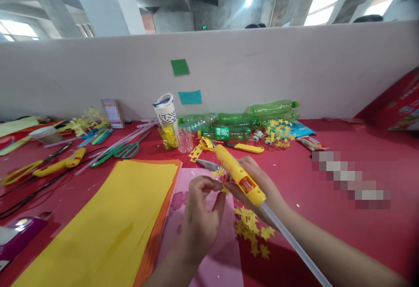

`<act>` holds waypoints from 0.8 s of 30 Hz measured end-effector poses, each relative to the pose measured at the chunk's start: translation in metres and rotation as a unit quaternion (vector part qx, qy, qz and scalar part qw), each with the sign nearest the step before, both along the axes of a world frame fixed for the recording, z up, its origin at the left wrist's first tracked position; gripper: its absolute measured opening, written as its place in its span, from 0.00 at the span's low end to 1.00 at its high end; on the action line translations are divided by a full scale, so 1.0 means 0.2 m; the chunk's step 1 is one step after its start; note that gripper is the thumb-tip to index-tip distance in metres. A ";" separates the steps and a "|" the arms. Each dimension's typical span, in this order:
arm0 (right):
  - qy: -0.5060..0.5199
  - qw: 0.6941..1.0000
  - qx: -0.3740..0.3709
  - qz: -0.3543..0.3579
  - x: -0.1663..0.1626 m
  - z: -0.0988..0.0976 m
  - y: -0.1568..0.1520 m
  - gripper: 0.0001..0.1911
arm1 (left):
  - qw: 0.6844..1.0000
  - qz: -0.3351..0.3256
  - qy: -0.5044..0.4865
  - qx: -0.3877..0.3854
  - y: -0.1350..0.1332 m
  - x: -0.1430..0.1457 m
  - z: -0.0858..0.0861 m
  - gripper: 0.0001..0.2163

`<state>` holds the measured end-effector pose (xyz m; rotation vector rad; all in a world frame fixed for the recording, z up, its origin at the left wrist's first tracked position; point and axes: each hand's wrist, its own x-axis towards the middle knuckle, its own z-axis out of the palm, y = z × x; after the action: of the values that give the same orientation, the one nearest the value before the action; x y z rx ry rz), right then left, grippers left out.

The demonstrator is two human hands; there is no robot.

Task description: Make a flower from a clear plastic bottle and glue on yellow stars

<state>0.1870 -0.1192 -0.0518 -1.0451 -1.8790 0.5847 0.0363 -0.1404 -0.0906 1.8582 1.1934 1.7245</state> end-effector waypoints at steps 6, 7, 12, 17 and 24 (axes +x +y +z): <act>0.118 0.992 -0.004 -0.034 0.00 0.03 -0.01 0.07 | 0.995 0.028 0.090 0.003 0.02 -0.04 0.00 0.14; 0.121 0.992 -0.005 -0.033 0.01 0.04 -0.01 0.07 | 0.993 0.034 0.110 0.008 0.02 -0.04 0.00 0.15; 0.096 0.995 0.013 -0.015 0.03 0.04 0.00 0.05 | 0.980 0.060 0.179 0.063 0.02 -0.07 0.02 0.13; 0.121 0.992 0.021 -0.036 0.03 0.06 0.00 0.04 | 0.955 0.065 0.265 0.116 0.02 -0.09 0.07 0.11; 0.121 0.992 0.007 -0.041 0.06 0.04 0.01 0.04 | 0.957 0.021 0.263 0.122 -0.01 -0.12 0.12 0.12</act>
<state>0.1994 -0.1181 -0.0435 -0.9902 -1.6203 0.6193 0.0118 -0.1426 -0.0657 2.5719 1.2431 1.4950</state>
